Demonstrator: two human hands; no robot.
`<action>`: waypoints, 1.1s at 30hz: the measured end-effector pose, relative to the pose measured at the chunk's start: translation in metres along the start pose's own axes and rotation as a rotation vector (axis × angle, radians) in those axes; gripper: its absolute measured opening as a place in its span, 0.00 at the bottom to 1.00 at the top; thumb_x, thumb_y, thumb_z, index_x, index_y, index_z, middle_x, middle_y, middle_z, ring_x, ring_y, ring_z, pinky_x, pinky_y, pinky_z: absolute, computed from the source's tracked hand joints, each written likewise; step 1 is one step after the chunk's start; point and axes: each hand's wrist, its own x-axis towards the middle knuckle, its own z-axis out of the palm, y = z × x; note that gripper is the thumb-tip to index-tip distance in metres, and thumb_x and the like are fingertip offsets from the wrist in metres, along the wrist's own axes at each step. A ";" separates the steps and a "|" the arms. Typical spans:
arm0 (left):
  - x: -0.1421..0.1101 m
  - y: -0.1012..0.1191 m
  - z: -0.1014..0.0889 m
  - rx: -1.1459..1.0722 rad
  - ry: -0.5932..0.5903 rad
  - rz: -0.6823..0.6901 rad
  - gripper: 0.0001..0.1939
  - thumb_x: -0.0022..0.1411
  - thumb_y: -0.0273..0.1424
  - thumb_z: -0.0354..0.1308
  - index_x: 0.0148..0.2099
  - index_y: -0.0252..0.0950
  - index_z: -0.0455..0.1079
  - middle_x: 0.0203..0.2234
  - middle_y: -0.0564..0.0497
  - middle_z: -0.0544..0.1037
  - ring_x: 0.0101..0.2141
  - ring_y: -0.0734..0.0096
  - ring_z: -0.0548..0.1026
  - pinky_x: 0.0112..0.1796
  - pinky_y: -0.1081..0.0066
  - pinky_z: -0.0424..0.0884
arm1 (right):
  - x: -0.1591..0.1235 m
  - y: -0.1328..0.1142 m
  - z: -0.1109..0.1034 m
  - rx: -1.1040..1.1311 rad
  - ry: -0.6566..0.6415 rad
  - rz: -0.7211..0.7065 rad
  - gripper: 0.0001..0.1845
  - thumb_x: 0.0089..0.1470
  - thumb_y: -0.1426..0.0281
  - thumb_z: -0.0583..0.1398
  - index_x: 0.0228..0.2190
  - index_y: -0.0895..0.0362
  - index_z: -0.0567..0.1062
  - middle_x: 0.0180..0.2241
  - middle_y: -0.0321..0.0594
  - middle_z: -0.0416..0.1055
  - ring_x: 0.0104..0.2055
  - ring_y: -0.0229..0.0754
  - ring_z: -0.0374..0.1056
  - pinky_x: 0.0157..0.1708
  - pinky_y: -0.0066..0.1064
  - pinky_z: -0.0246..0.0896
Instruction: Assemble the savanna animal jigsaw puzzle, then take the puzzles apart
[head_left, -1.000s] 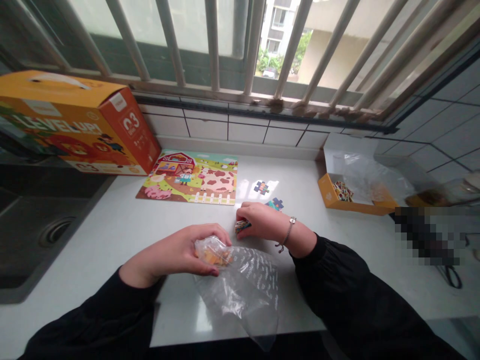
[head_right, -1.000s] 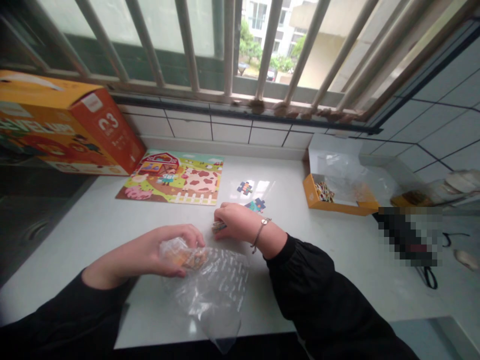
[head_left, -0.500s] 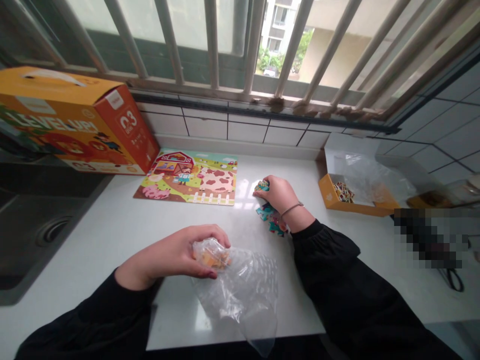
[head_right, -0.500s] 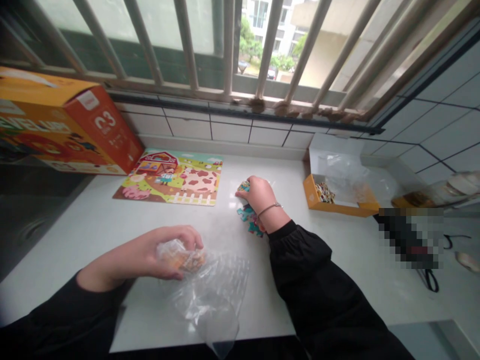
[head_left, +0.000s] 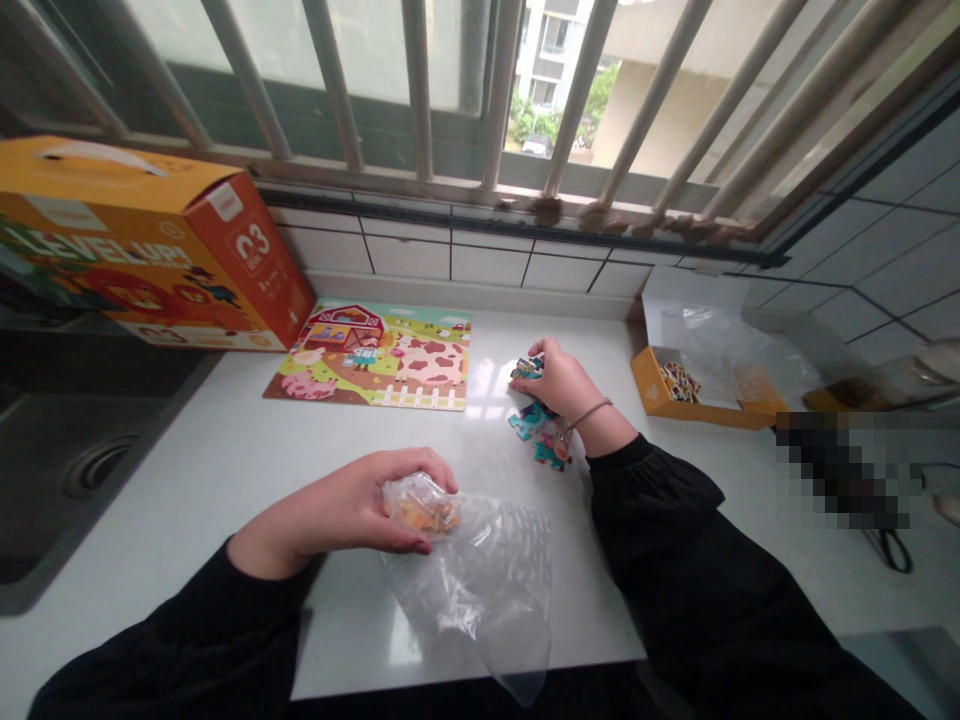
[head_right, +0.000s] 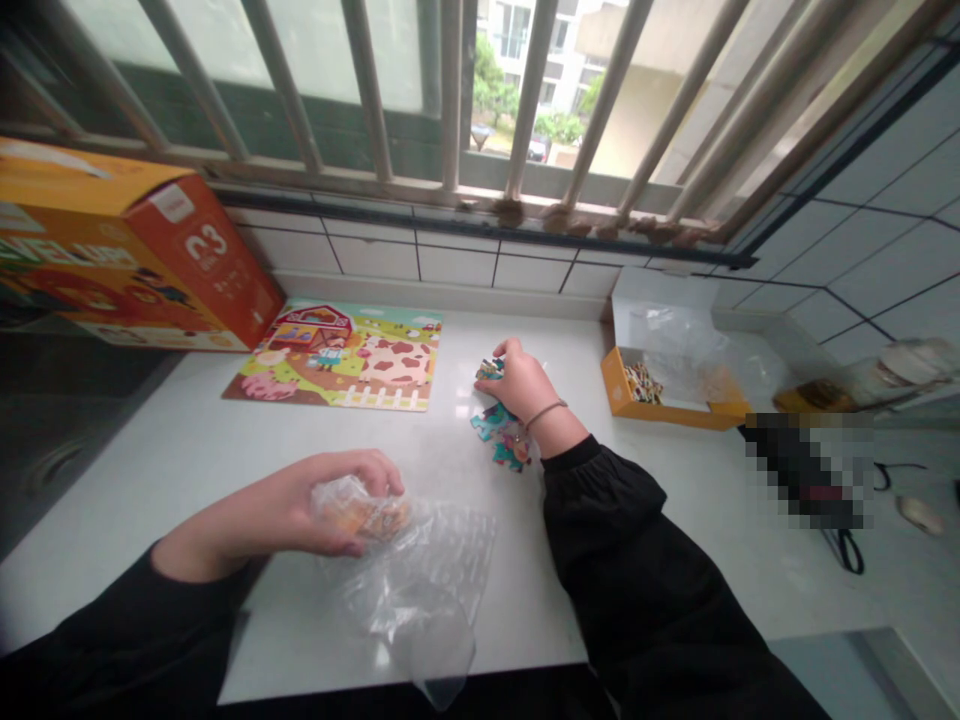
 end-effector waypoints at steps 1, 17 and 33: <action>0.000 0.000 0.000 0.002 0.002 0.000 0.24 0.61 0.43 0.80 0.54 0.42 0.78 0.52 0.48 0.81 0.53 0.55 0.79 0.58 0.60 0.73 | 0.000 0.003 -0.010 0.010 -0.025 -0.002 0.30 0.53 0.62 0.78 0.53 0.55 0.76 0.43 0.43 0.82 0.45 0.50 0.77 0.43 0.35 0.67; 0.000 0.006 0.002 -0.022 0.015 -0.049 0.28 0.59 0.47 0.80 0.54 0.41 0.78 0.51 0.46 0.82 0.53 0.52 0.80 0.55 0.59 0.76 | -0.058 0.024 -0.030 -0.153 -0.234 -0.031 0.19 0.51 0.62 0.78 0.41 0.54 0.81 0.43 0.46 0.84 0.44 0.53 0.79 0.41 0.37 0.68; 0.000 0.002 0.000 -0.025 -0.005 -0.037 0.26 0.61 0.45 0.80 0.55 0.41 0.77 0.52 0.46 0.81 0.53 0.52 0.80 0.55 0.60 0.75 | -0.057 0.041 -0.045 0.255 -0.169 0.124 0.22 0.55 0.55 0.74 0.45 0.53 0.78 0.32 0.37 0.79 0.29 0.43 0.71 0.29 0.32 0.63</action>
